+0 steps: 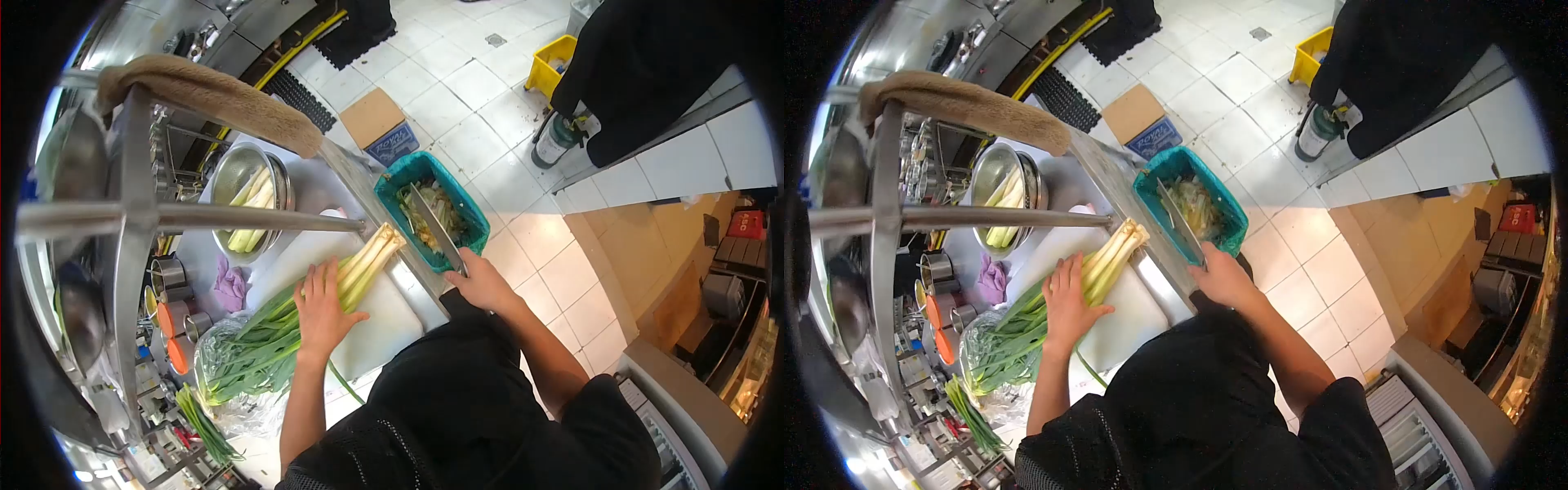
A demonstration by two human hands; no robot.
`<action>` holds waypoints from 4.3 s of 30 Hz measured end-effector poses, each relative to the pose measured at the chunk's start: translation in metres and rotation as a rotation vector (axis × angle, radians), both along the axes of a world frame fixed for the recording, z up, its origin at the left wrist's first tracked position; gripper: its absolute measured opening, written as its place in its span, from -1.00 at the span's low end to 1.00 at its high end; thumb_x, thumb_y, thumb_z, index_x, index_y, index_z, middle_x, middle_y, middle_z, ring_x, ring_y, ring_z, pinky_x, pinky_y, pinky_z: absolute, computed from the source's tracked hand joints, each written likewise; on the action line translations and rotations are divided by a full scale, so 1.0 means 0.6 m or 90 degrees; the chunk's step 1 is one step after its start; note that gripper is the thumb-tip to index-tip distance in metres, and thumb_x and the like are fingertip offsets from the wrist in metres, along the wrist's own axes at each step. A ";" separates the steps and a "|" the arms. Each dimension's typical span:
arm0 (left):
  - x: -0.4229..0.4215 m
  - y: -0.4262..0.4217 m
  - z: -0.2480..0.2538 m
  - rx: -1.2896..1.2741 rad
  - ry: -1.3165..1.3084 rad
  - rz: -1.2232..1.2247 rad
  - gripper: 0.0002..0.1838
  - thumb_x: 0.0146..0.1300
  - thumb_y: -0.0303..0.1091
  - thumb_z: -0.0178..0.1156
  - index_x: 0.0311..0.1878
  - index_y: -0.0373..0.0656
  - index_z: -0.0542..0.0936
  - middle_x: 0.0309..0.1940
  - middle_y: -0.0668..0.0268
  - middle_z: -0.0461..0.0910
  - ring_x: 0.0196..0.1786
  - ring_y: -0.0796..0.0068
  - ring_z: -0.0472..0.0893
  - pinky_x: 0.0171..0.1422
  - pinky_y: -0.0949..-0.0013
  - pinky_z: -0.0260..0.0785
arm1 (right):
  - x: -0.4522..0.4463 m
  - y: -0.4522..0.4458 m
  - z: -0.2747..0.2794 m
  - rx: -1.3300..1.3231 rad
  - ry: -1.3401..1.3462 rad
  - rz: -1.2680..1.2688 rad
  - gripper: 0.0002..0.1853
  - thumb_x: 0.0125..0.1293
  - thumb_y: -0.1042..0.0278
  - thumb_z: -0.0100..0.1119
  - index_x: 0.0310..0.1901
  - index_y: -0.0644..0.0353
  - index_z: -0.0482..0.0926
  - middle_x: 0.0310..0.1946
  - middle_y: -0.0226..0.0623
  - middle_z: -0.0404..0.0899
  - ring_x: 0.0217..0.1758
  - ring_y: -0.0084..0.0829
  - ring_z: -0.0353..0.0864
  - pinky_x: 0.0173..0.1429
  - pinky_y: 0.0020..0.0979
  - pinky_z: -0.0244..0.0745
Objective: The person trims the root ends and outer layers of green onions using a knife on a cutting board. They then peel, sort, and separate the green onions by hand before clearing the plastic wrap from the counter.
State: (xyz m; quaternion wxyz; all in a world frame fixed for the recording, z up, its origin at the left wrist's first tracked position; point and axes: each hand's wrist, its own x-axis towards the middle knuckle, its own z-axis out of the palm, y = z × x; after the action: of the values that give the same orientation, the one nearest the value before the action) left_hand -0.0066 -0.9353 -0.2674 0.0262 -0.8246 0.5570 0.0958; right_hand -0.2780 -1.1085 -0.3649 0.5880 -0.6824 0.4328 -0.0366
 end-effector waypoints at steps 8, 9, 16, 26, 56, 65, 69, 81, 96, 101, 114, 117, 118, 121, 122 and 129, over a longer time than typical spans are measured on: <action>0.040 0.004 -0.010 0.155 0.021 -0.025 0.16 -0.10 -0.20 0.65 0.61 -0.16 0.27 0.43 -0.04 0.46 0.48 -0.09 0.47 0.65 -0.16 0.18 | -0.054 0.057 0.068 -0.060 -0.002 0.035 -0.55 0.48 0.11 0.31 0.10 0.39 0.53 -0.09 0.31 0.70 0.07 0.26 0.71 0.14 0.05 0.56; 0.038 0.006 -0.016 0.144 0.022 -0.018 0.16 -0.10 -0.20 0.65 0.61 -0.16 0.27 0.43 -0.04 0.46 0.48 -0.09 0.47 0.65 -0.16 0.18 | -0.059 0.064 0.077 -0.070 -0.003 0.042 -0.55 0.48 0.11 0.31 0.10 0.39 0.53 -0.09 0.31 0.70 0.07 0.26 0.71 0.14 0.05 0.56; 0.047 0.020 -0.054 0.071 0.083 0.036 -0.30 -0.04 -0.37 0.42 0.28 -0.18 0.54 0.00 -0.12 0.74 0.13 -0.26 0.70 0.35 -0.10 0.50 | -0.103 0.113 0.125 0.045 -0.051 0.019 -0.66 0.57 0.28 0.24 0.25 0.24 0.52 -0.53 -0.33 0.48 -0.65 -0.52 0.48 -0.55 -0.36 0.40; 0.111 0.052 0.069 -0.052 0.171 0.024 -0.30 -0.16 -0.33 0.52 0.18 -0.23 0.59 -0.08 -0.16 0.76 0.04 -0.25 0.73 0.16 -0.08 0.58 | -0.094 0.177 0.081 -0.085 -0.117 0.085 -0.66 0.49 0.27 0.23 0.11 0.36 0.50 -0.20 0.23 0.67 -0.03 0.22 0.72 0.08 0.07 0.57; 0.123 0.133 0.199 -0.109 0.229 0.039 -0.32 -0.14 -0.36 0.50 0.17 -0.24 0.58 -0.18 -0.18 0.73 -0.02 -0.31 0.70 0.09 -0.08 0.54 | -0.042 0.188 0.046 -0.206 -0.121 0.069 -0.74 0.47 0.36 0.20 0.05 0.33 0.47 -0.24 0.30 0.66 -0.09 0.37 0.67 0.02 0.17 0.55; 0.117 0.140 0.240 -0.051 0.210 0.005 -0.31 -0.13 -0.33 0.48 0.18 -0.23 0.58 -0.16 -0.19 0.74 -0.01 -0.30 0.72 0.12 -0.12 0.55 | -0.047 0.173 0.085 -0.231 -0.052 -0.086 -0.64 0.45 0.32 0.27 0.17 0.31 0.49 -0.19 0.30 0.69 -0.05 0.34 0.70 0.03 0.14 0.56; 0.104 0.139 0.130 0.036 0.151 -0.017 -0.41 -0.10 -0.34 0.42 0.11 -0.24 0.60 -0.14 -0.14 0.76 -0.01 -0.28 0.73 0.15 -0.15 0.58 | -0.025 0.197 0.077 -0.133 -0.060 -0.119 -0.57 0.45 0.30 0.30 0.24 0.34 0.53 -0.12 0.27 0.72 0.00 0.25 0.75 0.09 0.00 0.62; 0.220 0.141 -0.020 0.160 0.300 -0.049 0.34 -0.28 0.24 0.71 0.62 -0.09 0.36 0.58 0.00 0.36 0.62 -0.02 0.37 0.61 -0.22 0.20 | 0.002 0.232 0.137 -0.018 -0.095 -0.076 -0.67 0.56 0.39 0.23 0.26 0.28 0.53 -0.42 -0.32 0.58 -0.59 -0.57 0.50 -0.52 -0.41 0.40; 0.203 0.285 -0.006 0.100 0.104 -0.077 0.58 -0.35 0.19 0.78 0.73 -0.17 0.07 0.70 -0.10 0.15 0.73 -0.26 0.14 0.74 -0.38 -0.07 | 0.093 0.392 0.184 0.019 -0.169 -0.111 -0.65 0.68 0.32 0.09 0.36 0.27 0.44 -0.46 -0.45 0.45 -0.65 -0.64 0.38 -0.56 -0.53 0.34; 0.199 0.285 -0.019 0.075 0.079 -0.078 0.44 -0.31 0.17 0.74 0.66 -0.19 0.22 0.65 -0.14 0.22 0.59 -0.29 0.35 0.67 -0.28 0.11 | 0.136 0.413 0.193 -0.069 -0.101 0.055 -0.55 0.66 0.35 0.08 0.46 0.33 0.36 -0.26 0.09 0.69 -0.31 0.07 0.74 -0.15 -0.03 0.59; 0.181 0.280 -0.033 0.133 0.088 -0.099 -0.12 -0.16 0.21 0.65 0.11 -0.28 0.66 -0.01 0.04 0.73 0.09 0.01 0.74 0.51 -0.12 0.30 | 0.232 0.440 0.232 -0.186 0.032 0.204 -0.56 0.62 0.31 0.09 0.39 0.33 0.31 -0.24 0.38 0.68 -0.11 0.47 0.65 0.04 0.32 0.46; 0.179 0.286 -0.046 0.113 0.112 -0.062 -0.19 -0.17 0.18 0.63 -0.01 -0.31 0.68 -0.12 0.00 0.75 -0.01 -0.05 0.76 0.38 -0.04 0.39 | 0.228 0.442 0.252 -0.190 0.063 0.208 -0.55 0.63 0.28 0.05 0.40 0.34 0.31 -0.24 0.39 0.69 -0.11 0.48 0.66 0.06 0.34 0.47; 0.182 0.284 -0.045 0.120 0.120 -0.067 -0.20 -0.17 0.19 0.63 -0.02 -0.30 0.68 -0.12 0.00 0.75 -0.01 -0.04 0.77 0.37 -0.04 0.40 | 0.229 0.443 0.259 -0.184 0.066 0.208 -0.55 0.63 0.28 0.05 0.40 0.34 0.31 -0.24 0.39 0.69 -0.11 0.48 0.66 0.06 0.34 0.47; 0.187 0.277 -0.042 0.133 0.127 -0.072 -0.23 -0.17 0.19 0.63 -0.04 -0.27 0.70 -0.14 0.01 0.76 -0.04 -0.02 0.78 0.36 -0.03 0.41 | 0.239 0.442 0.287 -0.186 0.110 0.227 -0.54 0.64 0.27 0.03 0.40 0.37 0.31 -0.23 0.41 0.69 -0.12 0.48 0.67 0.05 0.33 0.50; 0.187 0.276 -0.042 0.137 0.125 -0.071 -0.24 -0.17 0.19 0.63 -0.05 -0.26 0.71 -0.16 0.02 0.77 -0.05 0.00 0.78 0.36 -0.02 0.41 | 0.244 0.444 0.296 -0.181 0.138 0.243 -0.53 0.64 0.28 0.02 0.40 0.39 0.30 -0.23 0.41 0.69 -0.12 0.48 0.68 0.04 0.32 0.51; 0.195 0.265 -0.048 0.160 0.145 -0.071 -0.29 -0.20 0.16 0.64 -0.10 -0.22 0.73 -0.20 0.06 0.78 -0.11 0.06 0.79 0.30 0.05 0.43 | 0.275 0.449 0.305 -0.185 0.241 0.312 -0.65 0.62 0.31 0.03 0.22 0.43 0.34 -0.30 0.33 0.69 -0.19 0.41 0.70 -0.01 0.29 0.56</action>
State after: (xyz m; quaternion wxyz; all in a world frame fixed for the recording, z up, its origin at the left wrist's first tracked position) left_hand 0.1102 -0.7762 -0.2961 0.0708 -0.7667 0.5847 0.2556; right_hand -0.1127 -0.8393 -0.1819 0.3848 -0.8375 0.3479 0.1718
